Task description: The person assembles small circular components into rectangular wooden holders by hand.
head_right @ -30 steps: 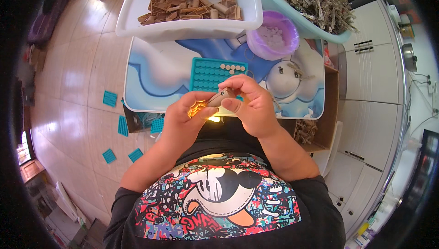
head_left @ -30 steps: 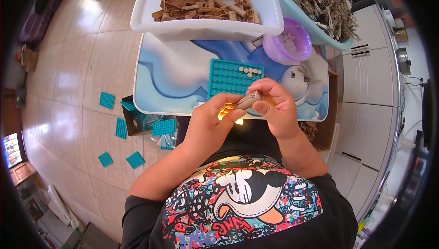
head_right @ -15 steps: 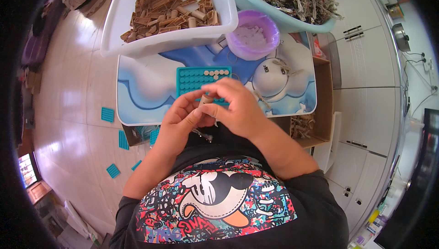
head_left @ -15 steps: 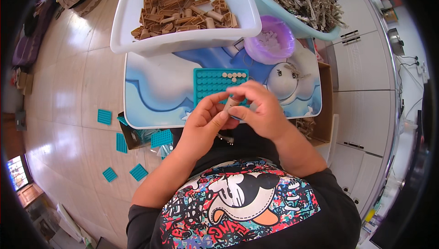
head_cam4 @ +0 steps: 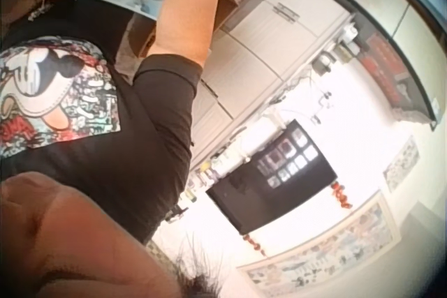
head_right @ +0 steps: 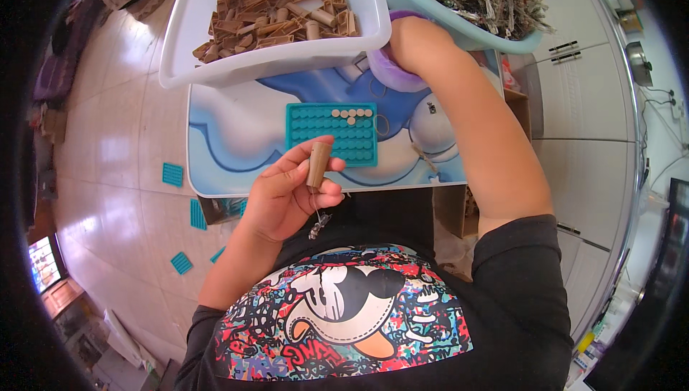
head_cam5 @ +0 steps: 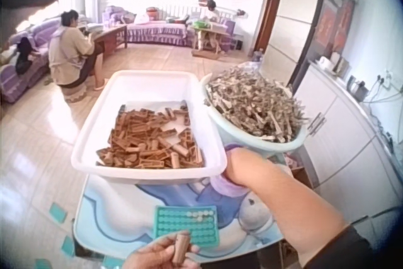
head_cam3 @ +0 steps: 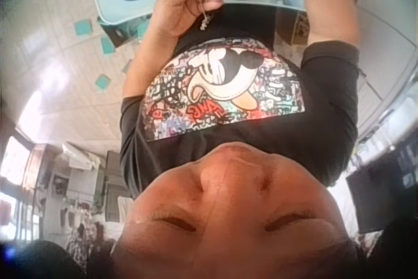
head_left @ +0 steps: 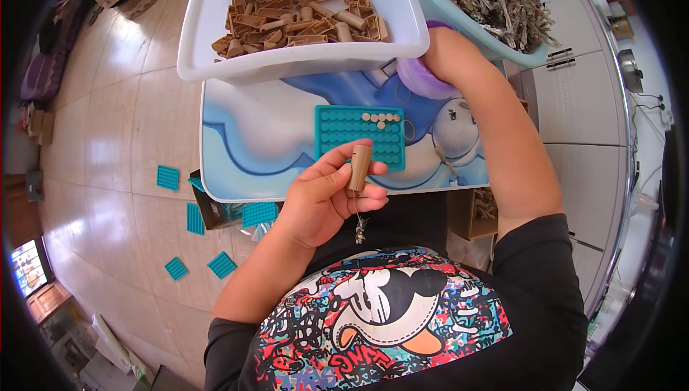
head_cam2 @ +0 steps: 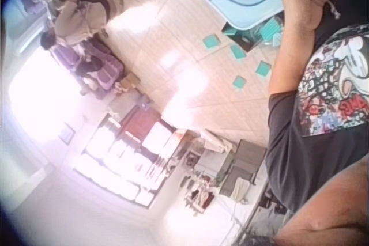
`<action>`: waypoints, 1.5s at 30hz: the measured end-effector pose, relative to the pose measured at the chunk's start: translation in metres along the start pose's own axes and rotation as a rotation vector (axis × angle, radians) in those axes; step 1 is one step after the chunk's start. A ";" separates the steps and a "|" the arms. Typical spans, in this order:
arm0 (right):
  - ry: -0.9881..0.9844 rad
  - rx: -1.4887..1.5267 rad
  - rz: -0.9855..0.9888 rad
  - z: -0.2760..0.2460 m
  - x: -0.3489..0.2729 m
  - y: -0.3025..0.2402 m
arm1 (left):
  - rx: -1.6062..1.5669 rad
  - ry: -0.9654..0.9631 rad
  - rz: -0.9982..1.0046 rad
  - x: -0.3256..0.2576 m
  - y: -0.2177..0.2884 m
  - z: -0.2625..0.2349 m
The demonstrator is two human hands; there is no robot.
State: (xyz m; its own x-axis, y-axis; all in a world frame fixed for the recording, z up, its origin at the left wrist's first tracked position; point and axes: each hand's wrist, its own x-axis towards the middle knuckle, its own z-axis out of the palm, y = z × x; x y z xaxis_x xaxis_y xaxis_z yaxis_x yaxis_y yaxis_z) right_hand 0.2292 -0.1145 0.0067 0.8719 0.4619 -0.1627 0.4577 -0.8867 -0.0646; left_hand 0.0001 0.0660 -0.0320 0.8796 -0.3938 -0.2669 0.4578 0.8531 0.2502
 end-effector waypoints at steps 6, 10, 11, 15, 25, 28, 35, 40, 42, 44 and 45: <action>0.084 -0.006 -0.007 -0.005 -0.008 0.003 | 0.062 0.080 0.018 -0.002 0.001 0.002; 0.238 0.262 0.004 -0.023 -0.041 0.004 | 0.104 0.205 0.029 -0.003 0.002 0.006; 0.241 0.258 0.004 -0.025 -0.050 0.002 | 0.103 0.200 0.029 -0.002 0.001 0.004; 0.366 0.809 -0.016 -0.020 -0.085 -0.009 | 0.073 0.209 0.061 -0.003 -0.002 0.007; 0.443 0.842 -0.416 0.017 -0.146 -0.083 | 0.012 0.166 0.039 -0.008 -0.008 0.007; 0.440 0.712 -0.511 0.032 -0.148 -0.087 | 0.060 0.119 0.084 -0.008 -0.012 0.004; 0.560 0.536 -0.510 0.034 -0.151 -0.093 | 0.104 0.093 0.127 -0.010 -0.017 -0.003; 0.491 0.697 -0.447 0.039 -0.151 -0.092 | 0.071 0.200 0.075 -0.011 -0.013 0.009; 0.443 0.695 -0.454 0.041 -0.151 -0.092 | 0.075 0.172 0.070 -0.009 -0.014 0.005; 0.468 0.665 -0.440 0.044 -0.149 -0.090 | 0.066 0.127 0.064 -0.008 -0.016 -0.001; 0.474 0.678 -0.417 0.045 -0.148 -0.089 | 0.066 0.129 0.064 -0.009 -0.016 0.000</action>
State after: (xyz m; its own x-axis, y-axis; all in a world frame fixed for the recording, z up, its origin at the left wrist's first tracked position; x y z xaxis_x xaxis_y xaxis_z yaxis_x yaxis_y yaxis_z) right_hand 0.0519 -0.1043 -0.0074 0.7081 0.5727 0.4131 0.6809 -0.3990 -0.6141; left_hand -0.0148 0.0557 -0.0337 0.8852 -0.2885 -0.3649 0.4128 0.8489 0.3301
